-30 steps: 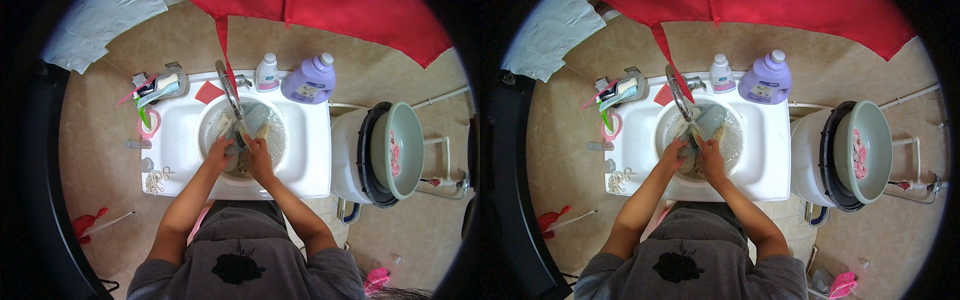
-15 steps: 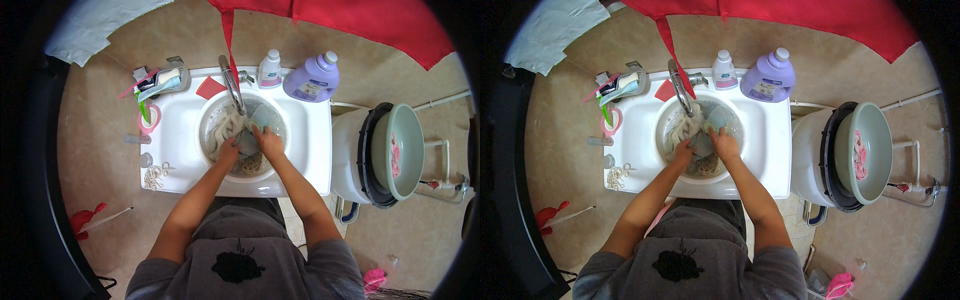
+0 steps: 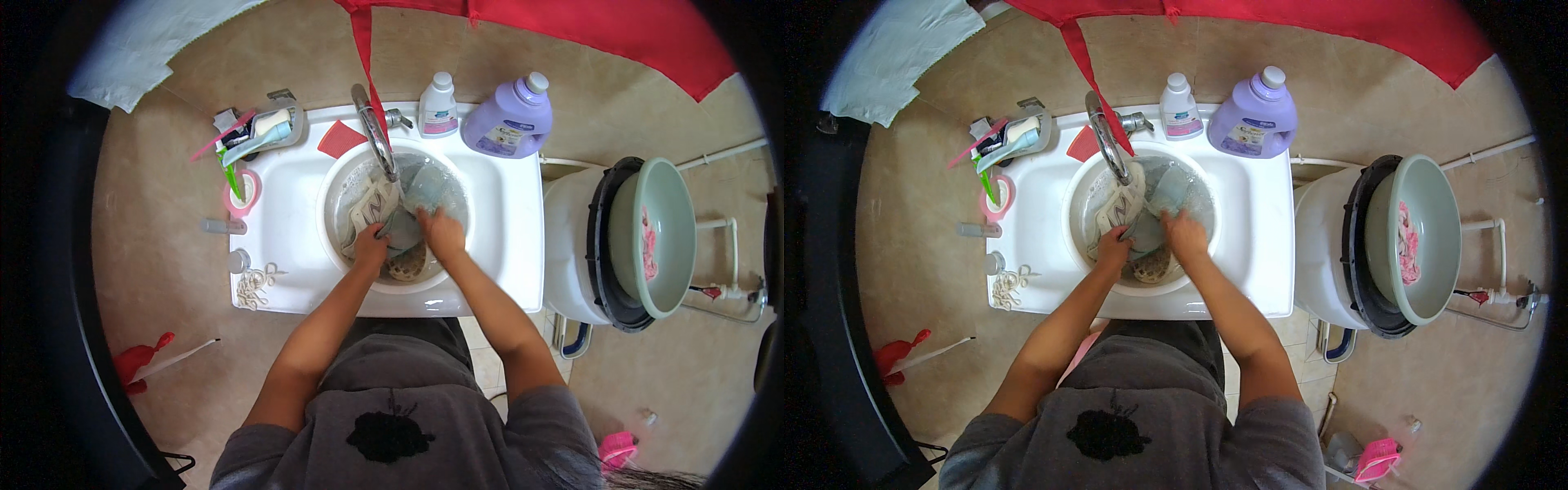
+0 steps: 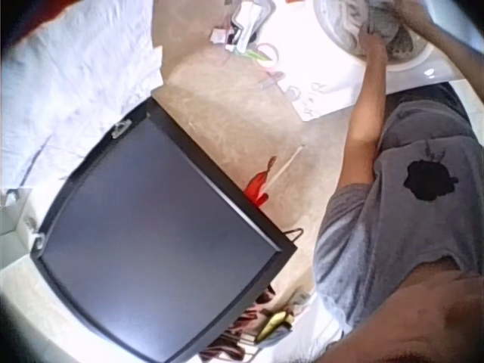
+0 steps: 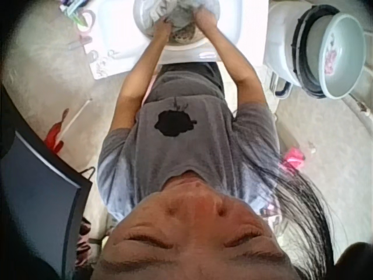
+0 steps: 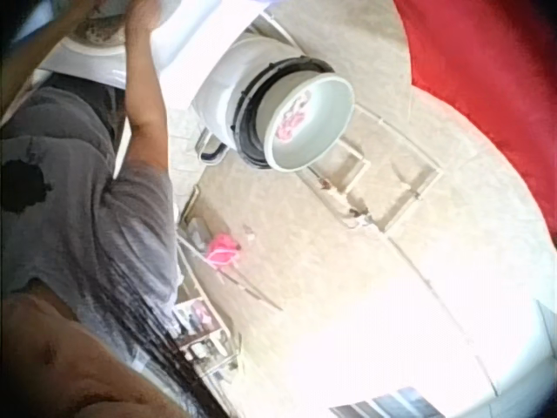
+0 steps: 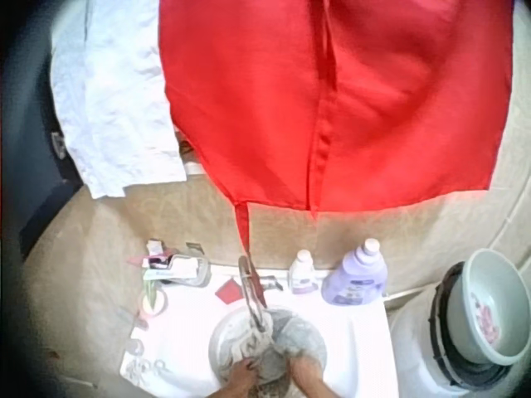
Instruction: The person scrubs a pair of white sneakers with a brush and water in a bathroom sink, rinses them, and places them on the sink edge. The person then washes their hands and cleans the sink basin with a sponge.
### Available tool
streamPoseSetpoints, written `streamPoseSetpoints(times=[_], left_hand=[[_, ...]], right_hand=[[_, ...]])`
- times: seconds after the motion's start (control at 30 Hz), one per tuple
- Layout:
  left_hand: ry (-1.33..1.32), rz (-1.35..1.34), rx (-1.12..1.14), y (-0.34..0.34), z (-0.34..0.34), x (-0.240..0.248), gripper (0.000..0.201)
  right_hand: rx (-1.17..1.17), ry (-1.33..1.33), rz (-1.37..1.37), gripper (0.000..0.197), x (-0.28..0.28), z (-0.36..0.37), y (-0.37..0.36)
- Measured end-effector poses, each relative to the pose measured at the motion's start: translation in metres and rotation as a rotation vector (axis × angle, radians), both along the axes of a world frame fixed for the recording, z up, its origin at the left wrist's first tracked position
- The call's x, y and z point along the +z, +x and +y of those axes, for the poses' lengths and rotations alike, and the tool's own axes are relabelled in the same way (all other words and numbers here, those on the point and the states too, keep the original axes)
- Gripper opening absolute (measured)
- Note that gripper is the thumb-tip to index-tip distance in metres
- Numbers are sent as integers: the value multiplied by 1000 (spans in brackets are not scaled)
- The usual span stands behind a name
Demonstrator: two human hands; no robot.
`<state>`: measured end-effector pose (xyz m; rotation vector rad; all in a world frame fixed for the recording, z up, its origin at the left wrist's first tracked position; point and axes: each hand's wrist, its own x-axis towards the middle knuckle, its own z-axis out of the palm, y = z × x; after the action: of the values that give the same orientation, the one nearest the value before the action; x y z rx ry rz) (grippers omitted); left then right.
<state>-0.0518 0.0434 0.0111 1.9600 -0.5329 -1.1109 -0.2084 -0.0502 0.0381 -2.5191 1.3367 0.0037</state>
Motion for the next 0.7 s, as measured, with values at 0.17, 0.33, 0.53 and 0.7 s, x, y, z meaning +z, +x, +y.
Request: streamPoseSetpoints(times=[0.17, 0.33, 0.53, 0.7], left_hand=[[51, 112, 11, 3, 13, 23, 33], [-7, 101, -78, 5, 15, 20, 24], [-52, 173, -41, 4, 15, 17, 23], [-83, 4, -82, 8, 7, 37, 23]], right_hand=[[-116, 30, 53, 28, -19, -69, -6], [-150, 44, -400, 28, 7, 2, -15], [56, 5, -35, 33, -14, 11, 12], [-220, 86, -104, 38, -30, -48, 12]])
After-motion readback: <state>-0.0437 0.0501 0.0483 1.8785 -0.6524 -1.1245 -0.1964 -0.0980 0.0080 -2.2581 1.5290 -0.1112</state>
